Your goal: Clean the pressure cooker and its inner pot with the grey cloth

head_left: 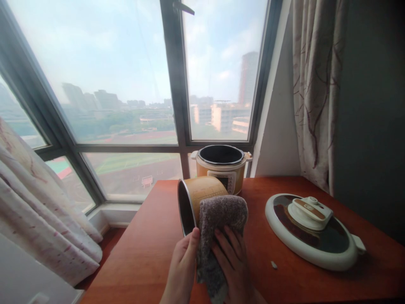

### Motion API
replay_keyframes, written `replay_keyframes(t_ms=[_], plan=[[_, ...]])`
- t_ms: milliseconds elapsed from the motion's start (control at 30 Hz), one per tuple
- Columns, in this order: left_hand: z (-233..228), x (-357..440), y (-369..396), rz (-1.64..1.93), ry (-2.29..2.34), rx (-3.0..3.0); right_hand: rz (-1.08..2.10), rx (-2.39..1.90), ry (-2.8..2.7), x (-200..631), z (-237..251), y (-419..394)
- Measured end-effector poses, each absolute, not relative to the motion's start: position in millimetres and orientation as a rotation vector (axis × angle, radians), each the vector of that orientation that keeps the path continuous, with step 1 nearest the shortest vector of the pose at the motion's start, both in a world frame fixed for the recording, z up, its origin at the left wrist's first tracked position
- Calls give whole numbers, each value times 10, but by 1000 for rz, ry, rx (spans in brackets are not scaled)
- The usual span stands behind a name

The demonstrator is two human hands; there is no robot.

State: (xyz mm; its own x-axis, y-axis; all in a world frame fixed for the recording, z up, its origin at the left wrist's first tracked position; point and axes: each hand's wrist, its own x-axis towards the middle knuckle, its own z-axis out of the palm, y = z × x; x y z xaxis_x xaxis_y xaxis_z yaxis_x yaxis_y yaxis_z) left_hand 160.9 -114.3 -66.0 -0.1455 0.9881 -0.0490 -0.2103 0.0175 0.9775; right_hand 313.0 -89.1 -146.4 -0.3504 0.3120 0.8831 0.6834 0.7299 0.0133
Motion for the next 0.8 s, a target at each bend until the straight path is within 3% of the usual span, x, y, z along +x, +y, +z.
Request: replay_keyframes(t_ms=[300,600,800], plan=[[-593,1461,-1023,1393,1235,1061,-309,-687,-2071,3047,-695,-614],[-644,1342,-1043,1363,1264,1034,198,-847,-2176,2806,235,-22],[-899,1314,-917,1472,1270,1044,243,-955,-2287,2662,451,248]])
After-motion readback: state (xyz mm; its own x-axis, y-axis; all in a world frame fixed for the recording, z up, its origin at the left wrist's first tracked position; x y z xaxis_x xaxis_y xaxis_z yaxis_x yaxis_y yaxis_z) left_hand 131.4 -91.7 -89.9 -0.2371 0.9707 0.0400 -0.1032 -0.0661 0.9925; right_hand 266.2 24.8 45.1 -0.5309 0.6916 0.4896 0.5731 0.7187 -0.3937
